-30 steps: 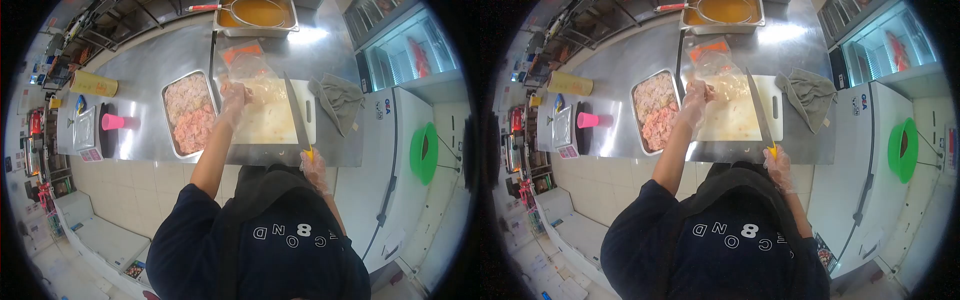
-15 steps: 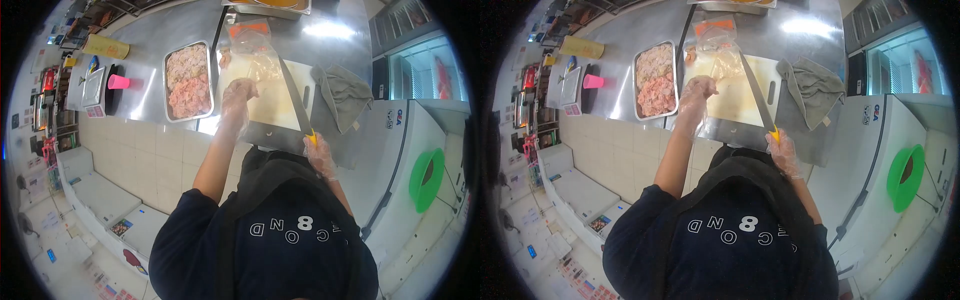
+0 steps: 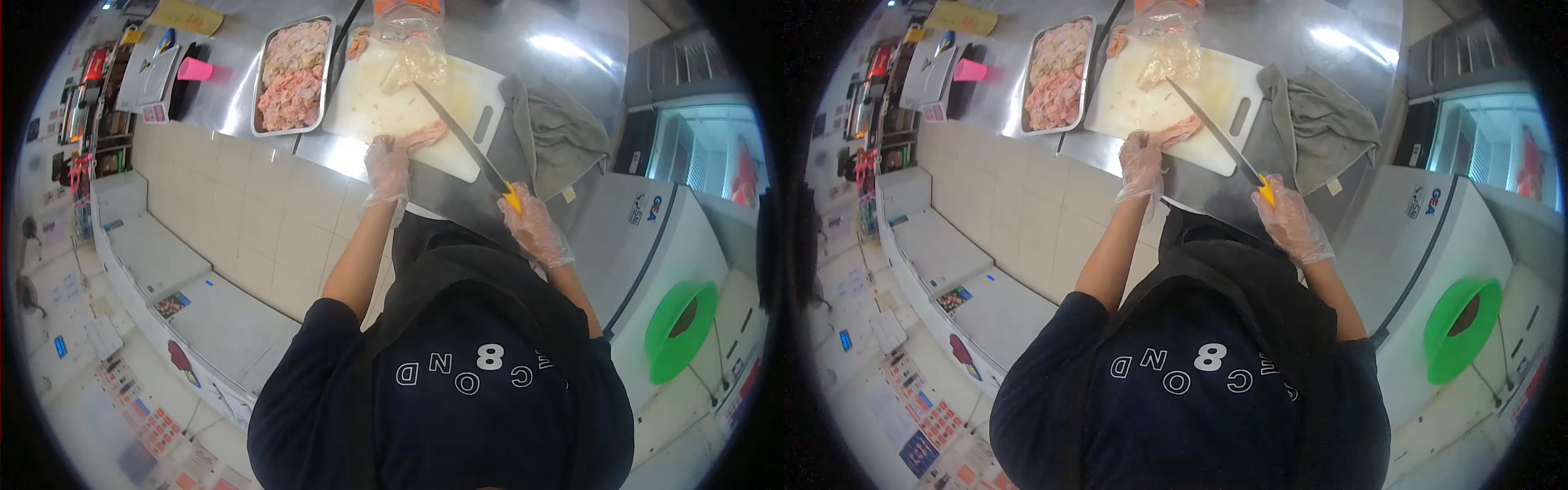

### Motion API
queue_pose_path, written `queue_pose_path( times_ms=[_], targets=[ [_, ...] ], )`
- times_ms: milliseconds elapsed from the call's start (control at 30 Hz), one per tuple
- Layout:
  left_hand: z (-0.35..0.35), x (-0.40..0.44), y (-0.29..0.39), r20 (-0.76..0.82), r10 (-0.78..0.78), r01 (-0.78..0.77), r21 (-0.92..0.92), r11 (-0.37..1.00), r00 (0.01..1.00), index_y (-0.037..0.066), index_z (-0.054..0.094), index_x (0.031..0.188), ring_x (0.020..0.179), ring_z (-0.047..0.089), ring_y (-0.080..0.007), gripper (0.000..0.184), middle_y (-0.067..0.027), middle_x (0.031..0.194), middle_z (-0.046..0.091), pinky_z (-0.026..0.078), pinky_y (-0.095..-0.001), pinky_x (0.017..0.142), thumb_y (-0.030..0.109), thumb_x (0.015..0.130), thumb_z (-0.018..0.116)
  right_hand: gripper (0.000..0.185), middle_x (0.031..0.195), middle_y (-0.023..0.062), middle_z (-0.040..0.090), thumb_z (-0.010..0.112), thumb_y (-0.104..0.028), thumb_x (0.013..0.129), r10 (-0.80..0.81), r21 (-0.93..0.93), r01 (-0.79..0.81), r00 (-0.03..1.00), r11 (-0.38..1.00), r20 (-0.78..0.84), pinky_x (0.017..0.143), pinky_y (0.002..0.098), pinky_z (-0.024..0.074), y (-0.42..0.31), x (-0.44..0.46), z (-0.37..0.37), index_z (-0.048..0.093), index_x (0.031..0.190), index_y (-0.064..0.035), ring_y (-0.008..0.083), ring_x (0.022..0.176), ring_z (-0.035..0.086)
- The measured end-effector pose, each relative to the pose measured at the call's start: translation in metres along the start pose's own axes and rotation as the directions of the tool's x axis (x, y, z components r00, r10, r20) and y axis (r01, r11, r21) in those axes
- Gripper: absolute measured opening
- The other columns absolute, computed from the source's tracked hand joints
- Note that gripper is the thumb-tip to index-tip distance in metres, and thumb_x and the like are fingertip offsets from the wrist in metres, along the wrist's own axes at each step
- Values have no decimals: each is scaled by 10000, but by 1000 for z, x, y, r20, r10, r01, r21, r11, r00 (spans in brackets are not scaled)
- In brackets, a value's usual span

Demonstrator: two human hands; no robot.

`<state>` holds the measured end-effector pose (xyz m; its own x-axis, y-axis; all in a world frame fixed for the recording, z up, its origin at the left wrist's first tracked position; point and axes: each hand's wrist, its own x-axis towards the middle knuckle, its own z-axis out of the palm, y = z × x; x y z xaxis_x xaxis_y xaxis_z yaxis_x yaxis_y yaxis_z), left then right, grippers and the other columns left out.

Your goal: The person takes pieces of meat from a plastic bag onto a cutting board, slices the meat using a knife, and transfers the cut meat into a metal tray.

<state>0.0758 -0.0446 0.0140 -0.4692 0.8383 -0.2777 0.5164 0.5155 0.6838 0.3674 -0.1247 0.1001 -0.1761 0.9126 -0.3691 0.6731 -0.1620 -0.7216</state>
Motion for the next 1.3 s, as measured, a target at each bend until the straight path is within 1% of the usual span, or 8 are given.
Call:
queue_pose_path(
  times_ms=[133,200,367,833,900,1100,1167,1300],
  targets=[
    [3,-14,-8,-174,4,-16,-68,998,985,-33,655,1133,1082,629,-373,345,-223,1119,668,492,-485,915,166,852,672,421,896,273,697,548,-359,1059,-39,-226,51,997,973,60,784,567,520,-9,9,6,538,1295,-12,485,886,674],
    [19,-12,-10,-458,448,-441,130,888,768,-10,663,1141,1052,621,-393,337,-198,1087,659,465,-512,927,167,854,665,397,866,260,697,526,-363,1068,-29,-305,50,997,951,71,758,571,525,-16,15,4,544,1270,-22,477,851,679],
    [66,-14,35,-384,379,-311,229,922,842,18,697,1031,1042,589,-395,379,-200,1043,650,419,-539,915,373,898,687,346,790,228,691,482,-350,1087,-52,-506,84,996,858,76,686,564,535,-35,10,-8,538,1193,-26,463,772,688],
    [78,-16,24,-337,495,-397,320,860,801,88,729,937,1035,612,-325,204,-105,994,672,419,-510,897,266,898,640,339,905,317,688,472,-333,1085,-233,-445,238,970,863,68,783,598,529,-25,103,55,499,1133,2,512,912,675],
    [82,-20,20,-300,495,-399,328,856,815,88,727,939,1038,615,-327,196,-108,997,677,421,-509,902,258,887,644,364,919,331,684,454,-357,1084,-67,-377,94,994,921,82,825,599,525,-68,115,48,495,1145,0,521,944,666],
    [71,-12,8,-300,570,-503,275,819,764,83,712,948,1038,621,-338,156,-126,1021,687,443,-503,886,206,879,646,391,967,341,683,448,-376,1082,-210,-355,206,977,912,29,830,602,516,-23,93,46,524,1145,2,532,948,657],
    [63,-13,-7,-254,562,-516,230,825,787,77,706,961,1029,623,-346,151,-131,1023,687,454,-500,875,187,880,641,419,955,331,685,447,-397,1084,-22,-253,55,991,966,133,810,610,508,-8,64,28,528,1152,8,535,938,654],
    [39,-12,-12,-381,552,-484,265,834,742,48,681,1026,972,619,-374,178,-156,1017,665,473,-500,857,163,907,616,419,927,330,681,454,-394,1086,18,-402,-3,999,915,33,792,616,502,-4,22,18,517,1154,15,538,938,650]
  ],
)
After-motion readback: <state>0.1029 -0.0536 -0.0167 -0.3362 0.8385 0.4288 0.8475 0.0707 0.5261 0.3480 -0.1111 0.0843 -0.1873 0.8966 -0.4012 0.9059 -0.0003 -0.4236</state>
